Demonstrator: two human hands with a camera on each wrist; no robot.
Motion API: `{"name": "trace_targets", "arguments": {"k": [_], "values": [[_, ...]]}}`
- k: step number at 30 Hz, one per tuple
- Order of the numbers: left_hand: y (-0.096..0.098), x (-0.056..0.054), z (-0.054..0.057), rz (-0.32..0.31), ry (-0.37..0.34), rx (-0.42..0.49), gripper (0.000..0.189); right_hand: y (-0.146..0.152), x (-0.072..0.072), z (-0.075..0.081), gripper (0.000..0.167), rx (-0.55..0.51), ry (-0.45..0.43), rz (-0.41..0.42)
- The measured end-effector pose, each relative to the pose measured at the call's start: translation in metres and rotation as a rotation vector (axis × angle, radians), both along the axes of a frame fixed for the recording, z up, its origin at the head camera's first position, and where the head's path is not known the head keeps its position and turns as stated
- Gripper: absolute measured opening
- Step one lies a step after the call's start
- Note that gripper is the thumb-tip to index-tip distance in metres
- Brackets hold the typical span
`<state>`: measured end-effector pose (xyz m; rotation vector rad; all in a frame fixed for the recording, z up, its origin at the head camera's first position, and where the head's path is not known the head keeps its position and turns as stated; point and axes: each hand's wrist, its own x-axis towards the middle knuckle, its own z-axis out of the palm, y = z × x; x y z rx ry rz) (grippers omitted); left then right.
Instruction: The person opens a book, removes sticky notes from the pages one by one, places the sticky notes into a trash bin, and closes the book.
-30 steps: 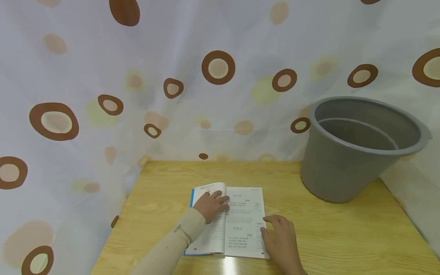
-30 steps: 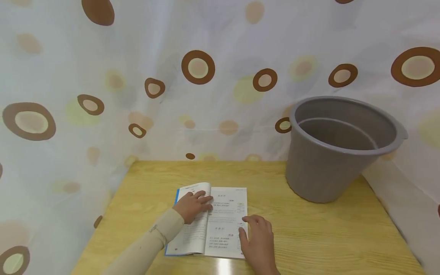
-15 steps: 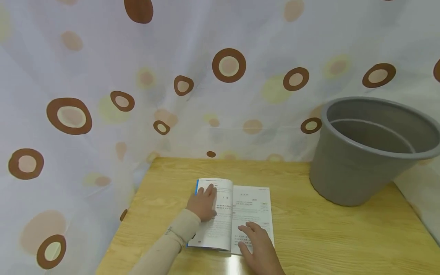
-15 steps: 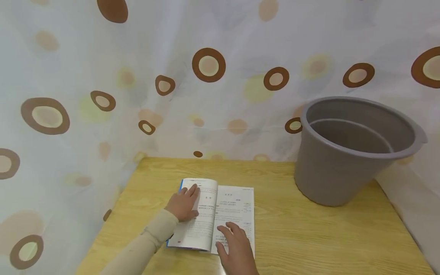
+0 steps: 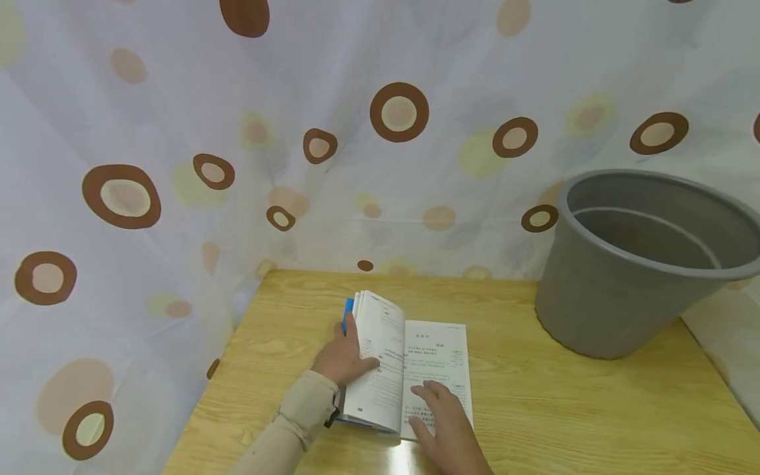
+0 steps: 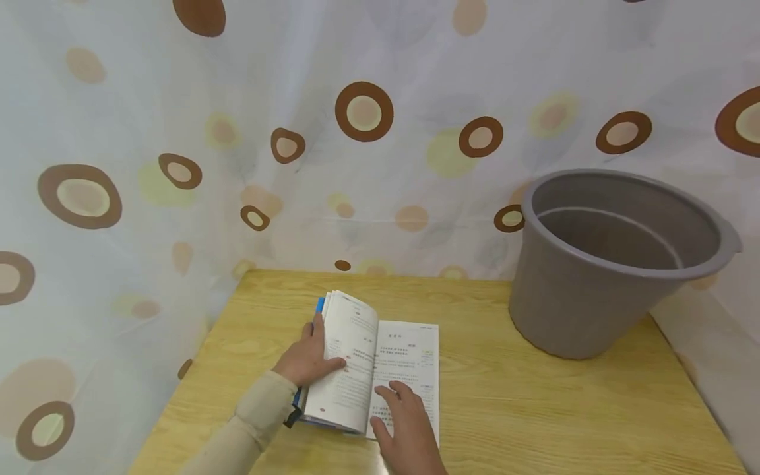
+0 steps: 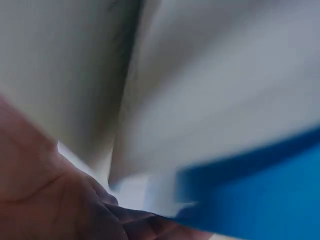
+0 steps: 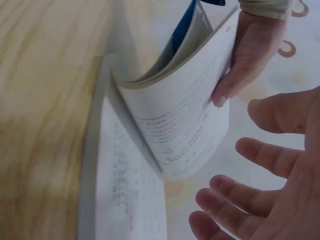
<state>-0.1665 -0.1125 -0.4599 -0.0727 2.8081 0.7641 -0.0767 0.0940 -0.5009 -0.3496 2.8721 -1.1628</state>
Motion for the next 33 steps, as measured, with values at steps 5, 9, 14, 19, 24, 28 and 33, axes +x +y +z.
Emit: {"name": "trace_targets", "arguments": {"k": [5,9,14,19,24,28,33], "values": [[0.012,0.008,0.018,-0.049,-0.018,0.157,0.112,0.005,-0.003,0.006,0.041,-0.07,0.0,-0.017],[0.026,0.02,0.023,-0.117,-0.057,0.323,0.11,0.013,-0.006,0.01,0.037,-0.189,-0.078,-0.026],[0.05,0.035,0.011,-0.267,-0.126,0.392,0.093,0.026,-0.012,0.014,0.046,-0.408,-0.274,-0.063],[0.073,0.045,-0.014,-0.488,-0.03,0.252,0.064,0.038,-0.022,0.009,0.054,-0.469,-0.376,-0.156],[0.083,0.058,-0.046,-0.61,0.202,0.115,0.046,0.052,-0.029,-0.011,0.049,-0.141,-0.273,-0.21],[0.089,0.069,-0.07,-0.615,0.253,-0.083,0.045,0.06,-0.033,-0.029,0.057,0.144,-0.246,-0.261],[0.099,0.074,-0.081,-0.564,0.217,-0.201,0.043,0.064,-0.038,-0.039,0.066,0.234,-0.258,-0.271]]}}
